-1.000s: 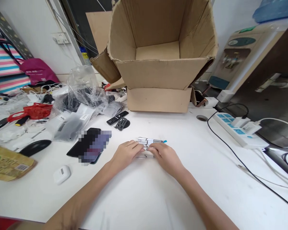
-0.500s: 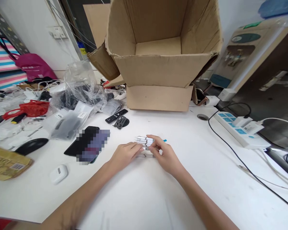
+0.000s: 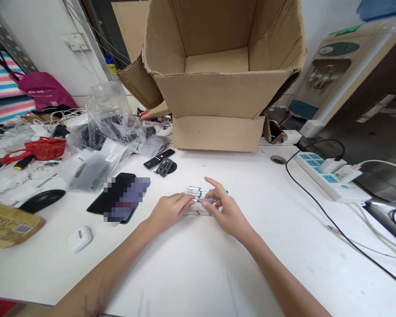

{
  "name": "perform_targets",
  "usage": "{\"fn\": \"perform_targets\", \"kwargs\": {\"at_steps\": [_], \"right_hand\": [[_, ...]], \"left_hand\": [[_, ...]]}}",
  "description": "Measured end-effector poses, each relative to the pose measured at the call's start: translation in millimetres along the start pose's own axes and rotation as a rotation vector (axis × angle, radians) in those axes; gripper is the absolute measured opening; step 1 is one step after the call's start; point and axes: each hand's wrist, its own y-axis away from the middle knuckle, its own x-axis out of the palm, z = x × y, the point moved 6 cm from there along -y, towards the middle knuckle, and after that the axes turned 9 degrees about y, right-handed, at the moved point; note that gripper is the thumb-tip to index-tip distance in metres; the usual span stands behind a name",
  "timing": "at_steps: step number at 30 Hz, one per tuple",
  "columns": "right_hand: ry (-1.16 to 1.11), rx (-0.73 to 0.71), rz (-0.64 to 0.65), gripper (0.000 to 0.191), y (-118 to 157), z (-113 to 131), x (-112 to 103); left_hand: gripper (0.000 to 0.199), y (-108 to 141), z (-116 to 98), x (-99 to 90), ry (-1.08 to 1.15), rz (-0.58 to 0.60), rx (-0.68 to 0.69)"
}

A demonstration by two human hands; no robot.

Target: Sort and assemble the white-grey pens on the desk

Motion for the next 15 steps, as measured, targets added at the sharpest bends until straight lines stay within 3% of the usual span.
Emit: {"fn": "perform_targets", "kwargs": {"at_steps": [3,7,15], "right_hand": [[-0.009,0.039,-0.016,0.049,0.0,-3.3,-0.1],[0.024,-0.065,-0.047,0.056,-1.1,3.0,-3.3],[-0.012,0.079,-0.020,0.049,-2.2,-6.2,-4.1]], "left_hand": [[0.029,0.0,0.0,2.4,0.006,0.025,-0.019],[0.030,-0.2,2.7,2.8,0.024,0.026,-0.071],[0.032,-0.7,3.7,0.7,0.124,0.041,-0.162]]}}
